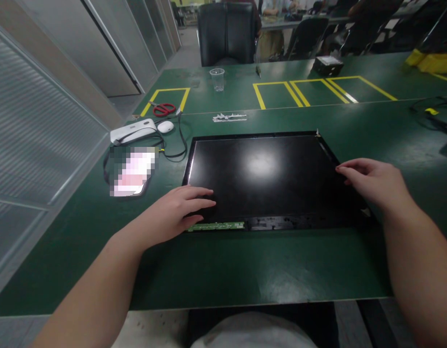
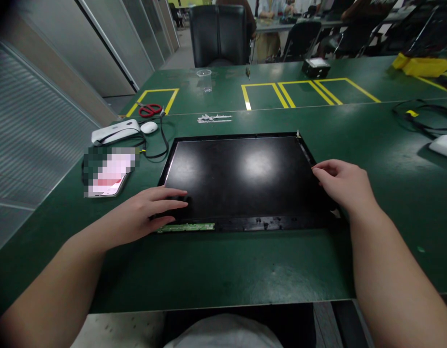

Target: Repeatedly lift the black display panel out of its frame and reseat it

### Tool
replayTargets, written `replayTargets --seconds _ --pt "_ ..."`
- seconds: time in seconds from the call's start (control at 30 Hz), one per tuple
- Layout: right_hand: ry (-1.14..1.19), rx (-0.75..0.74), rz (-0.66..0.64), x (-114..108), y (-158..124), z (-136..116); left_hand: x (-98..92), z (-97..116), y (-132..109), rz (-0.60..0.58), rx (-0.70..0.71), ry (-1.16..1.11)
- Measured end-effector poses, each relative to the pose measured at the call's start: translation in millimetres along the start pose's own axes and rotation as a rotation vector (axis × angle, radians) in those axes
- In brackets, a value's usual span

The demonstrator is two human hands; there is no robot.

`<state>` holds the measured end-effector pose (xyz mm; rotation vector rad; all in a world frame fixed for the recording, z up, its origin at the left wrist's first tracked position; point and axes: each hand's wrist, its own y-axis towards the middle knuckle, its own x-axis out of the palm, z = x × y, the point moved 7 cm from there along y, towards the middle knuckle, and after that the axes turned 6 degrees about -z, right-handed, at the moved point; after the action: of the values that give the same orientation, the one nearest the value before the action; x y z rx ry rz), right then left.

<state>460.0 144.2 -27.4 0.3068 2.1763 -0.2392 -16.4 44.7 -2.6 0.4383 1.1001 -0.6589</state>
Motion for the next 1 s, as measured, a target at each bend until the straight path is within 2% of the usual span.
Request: replayTargets --seconds 0.23,0.37,0.5,0.73,0.87,1.0 --pt "0.064 0.015 0.015 -0.5 -2.6 -2.8 -4.0 -6.1 1.8 0.034 -0.020 0.013" --pt "0.113 0.045 0.020 -3.9 -7.0 -8.5 -7.2 -6.5 3.1 0.091 -0.055 0.030" --pt "0.179 0.057 0.006 -2.9 -7.5 -7.4 -13.1 -16.3 0.6 0.182 -0.183 0.097" --pt "0.090 0.028 -0.004 -0.1 1.9 4.2 -16.9 -47.4 -9.5 0.325 -0.463 0.095" --pt "0.024 0.035 -0.027 1.8 3.8 2.9 -10.5 -68.0 -12.6 0.312 -0.575 0.110" --pt "-0.038 0.004 -0.022 4.0 7.2 2.7 -2.0 -83.3 -12.9 0.226 -0.681 0.158"
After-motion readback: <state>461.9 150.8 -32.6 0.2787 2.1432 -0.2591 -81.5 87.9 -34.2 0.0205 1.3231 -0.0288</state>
